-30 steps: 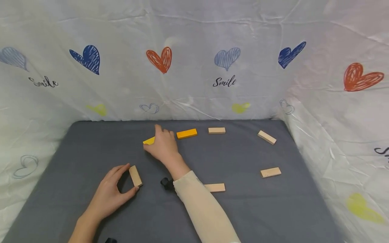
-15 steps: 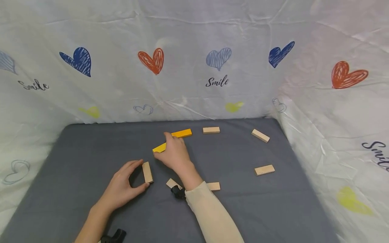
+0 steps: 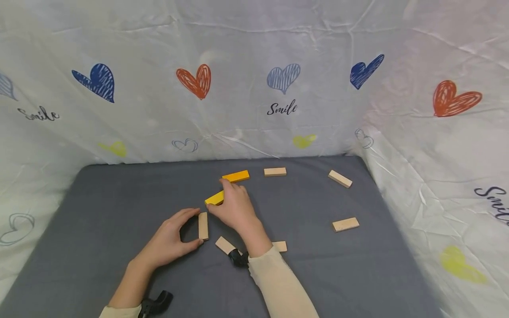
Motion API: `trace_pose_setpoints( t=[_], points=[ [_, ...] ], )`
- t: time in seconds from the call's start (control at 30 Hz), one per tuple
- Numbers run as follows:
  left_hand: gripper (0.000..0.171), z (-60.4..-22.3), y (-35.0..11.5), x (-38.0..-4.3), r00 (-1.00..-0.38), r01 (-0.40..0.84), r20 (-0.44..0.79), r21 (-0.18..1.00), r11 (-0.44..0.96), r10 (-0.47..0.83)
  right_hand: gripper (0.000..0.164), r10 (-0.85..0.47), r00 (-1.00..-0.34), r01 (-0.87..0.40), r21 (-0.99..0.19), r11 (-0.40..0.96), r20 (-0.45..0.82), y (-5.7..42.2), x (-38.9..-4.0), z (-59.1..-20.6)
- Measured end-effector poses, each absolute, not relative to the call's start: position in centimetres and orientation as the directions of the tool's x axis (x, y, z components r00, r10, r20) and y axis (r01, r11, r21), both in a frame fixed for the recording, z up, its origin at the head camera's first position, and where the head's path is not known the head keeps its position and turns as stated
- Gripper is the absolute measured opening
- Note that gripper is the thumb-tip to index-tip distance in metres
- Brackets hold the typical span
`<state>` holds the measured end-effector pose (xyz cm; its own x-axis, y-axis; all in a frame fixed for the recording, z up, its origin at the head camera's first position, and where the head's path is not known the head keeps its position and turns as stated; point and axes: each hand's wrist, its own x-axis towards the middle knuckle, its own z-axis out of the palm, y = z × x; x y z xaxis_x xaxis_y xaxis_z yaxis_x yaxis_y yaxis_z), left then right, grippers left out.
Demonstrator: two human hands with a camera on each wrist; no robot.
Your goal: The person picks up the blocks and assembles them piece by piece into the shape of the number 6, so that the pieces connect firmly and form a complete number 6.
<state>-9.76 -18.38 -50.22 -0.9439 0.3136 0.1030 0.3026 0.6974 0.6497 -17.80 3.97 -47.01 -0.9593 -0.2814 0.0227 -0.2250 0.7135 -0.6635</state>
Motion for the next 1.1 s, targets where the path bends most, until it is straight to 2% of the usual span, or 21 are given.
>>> trace_pose_setpoints(
  t=[0.33,1.1],
  points=[
    [0.084,-50.5,-18.0,-10.2,-0.935,0.320,0.112,0.674,0.666,0.336,0.085,-0.331,-0.942,-0.287,-0.633,0.718,0.052,4.2,-18.2,-47.5],
    [0.080,-52.4,-18.5,-10.6,-0.913,0.396,0.205,0.650,0.649,0.352,0.084,-0.338,-0.939,-0.311,-0.549,0.776,0.055,4.3,-18.5,-48.2]
  ],
)
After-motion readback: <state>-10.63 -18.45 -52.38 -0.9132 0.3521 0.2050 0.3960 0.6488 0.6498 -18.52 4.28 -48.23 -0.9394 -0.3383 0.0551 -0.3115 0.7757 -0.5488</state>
